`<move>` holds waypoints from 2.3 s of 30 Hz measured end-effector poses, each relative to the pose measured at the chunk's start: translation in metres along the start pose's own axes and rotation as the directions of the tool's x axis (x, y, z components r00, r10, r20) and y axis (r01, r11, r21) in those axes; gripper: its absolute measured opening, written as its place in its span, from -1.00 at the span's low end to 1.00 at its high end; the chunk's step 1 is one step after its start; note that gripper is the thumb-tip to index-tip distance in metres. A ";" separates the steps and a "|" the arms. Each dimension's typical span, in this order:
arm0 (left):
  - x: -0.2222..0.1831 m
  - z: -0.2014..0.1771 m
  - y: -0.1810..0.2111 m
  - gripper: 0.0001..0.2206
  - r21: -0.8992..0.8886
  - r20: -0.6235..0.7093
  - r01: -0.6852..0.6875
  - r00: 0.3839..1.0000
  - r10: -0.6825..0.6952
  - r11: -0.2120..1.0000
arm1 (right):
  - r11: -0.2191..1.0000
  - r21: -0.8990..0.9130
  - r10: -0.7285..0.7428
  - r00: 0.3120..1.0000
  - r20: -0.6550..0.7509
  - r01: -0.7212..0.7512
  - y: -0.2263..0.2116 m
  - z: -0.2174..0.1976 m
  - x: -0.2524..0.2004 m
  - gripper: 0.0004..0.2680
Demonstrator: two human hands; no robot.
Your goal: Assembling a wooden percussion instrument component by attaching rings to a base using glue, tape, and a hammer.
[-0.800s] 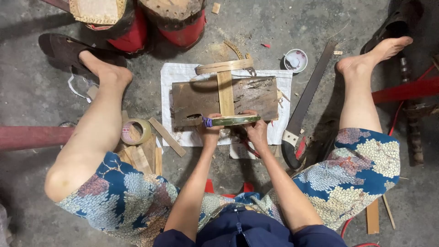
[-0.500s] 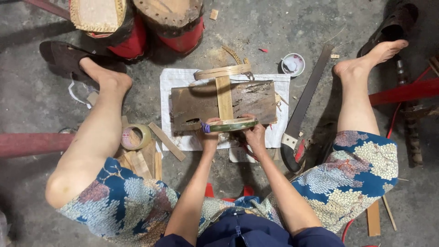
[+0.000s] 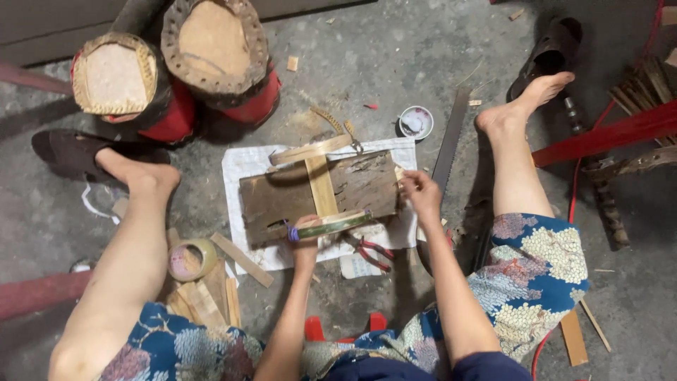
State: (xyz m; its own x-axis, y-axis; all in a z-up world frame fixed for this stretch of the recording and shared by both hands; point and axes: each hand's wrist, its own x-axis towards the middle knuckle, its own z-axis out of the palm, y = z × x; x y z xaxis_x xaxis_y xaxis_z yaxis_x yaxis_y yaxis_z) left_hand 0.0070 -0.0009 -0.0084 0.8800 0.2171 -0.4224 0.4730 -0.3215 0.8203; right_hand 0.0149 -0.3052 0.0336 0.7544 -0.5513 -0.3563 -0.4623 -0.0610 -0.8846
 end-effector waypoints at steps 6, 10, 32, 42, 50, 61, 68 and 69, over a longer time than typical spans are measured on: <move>-0.033 -0.021 0.068 -0.81 -0.103 0.025 0.082 0.996 -0.080 0.991 | 0.943 -0.311 -0.194 0.952 -0.237 0.115 0.010 -0.017 0.098 -0.89; -0.042 -0.023 0.083 -0.80 -0.137 0.042 0.100 0.995 -0.095 0.986 | 0.881 -0.456 -0.251 0.943 -0.219 0.129 -0.013 -0.016 0.125 -0.92; -0.029 -0.024 0.062 -0.88 -0.241 0.100 -0.022 0.994 0.047 0.970 | 0.458 -0.831 -0.544 0.839 0.017 0.315 0.019 0.019 0.174 -0.91; -0.029 -0.027 0.074 -0.88 -0.130 0.074 -0.168 0.981 0.178 0.977 | 0.263 -0.954 -0.222 0.971 0.084 0.143 -0.010 0.037 0.189 -0.87; -0.027 -0.024 0.065 -0.88 -0.194 0.082 -0.112 0.988 0.130 0.975 | 0.038 -0.970 -0.337 0.917 0.213 0.239 0.012 0.045 0.202 -0.91; 0.099 -0.010 -0.124 -0.73 0.232 0.010 0.074 0.997 -0.078 0.970 | 0.019 -0.965 -0.505 0.835 0.218 0.263 0.046 0.035 0.224 -0.97; 0.093 -0.003 -0.064 -0.74 0.228 0.055 0.078 0.994 -0.093 0.970 | 0.138 -0.927 -0.511 0.827 0.234 0.348 0.014 0.014 0.204 -0.85; 0.093 -0.002 -0.056 -0.74 0.228 0.064 0.079 0.993 -0.096 0.970 | 0.179 -0.919 -0.498 0.838 0.224 0.352 0.010 0.013 0.198 -0.88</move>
State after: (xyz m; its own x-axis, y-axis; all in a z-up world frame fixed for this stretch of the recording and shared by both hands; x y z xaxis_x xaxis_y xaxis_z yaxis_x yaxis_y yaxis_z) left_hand 0.0622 0.0391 -0.0927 0.8317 0.1879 -0.5225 0.5380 -0.5053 0.6747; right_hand 0.1662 -0.4046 -0.0494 0.9667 -0.2448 0.0746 -0.2450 -0.9695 -0.0073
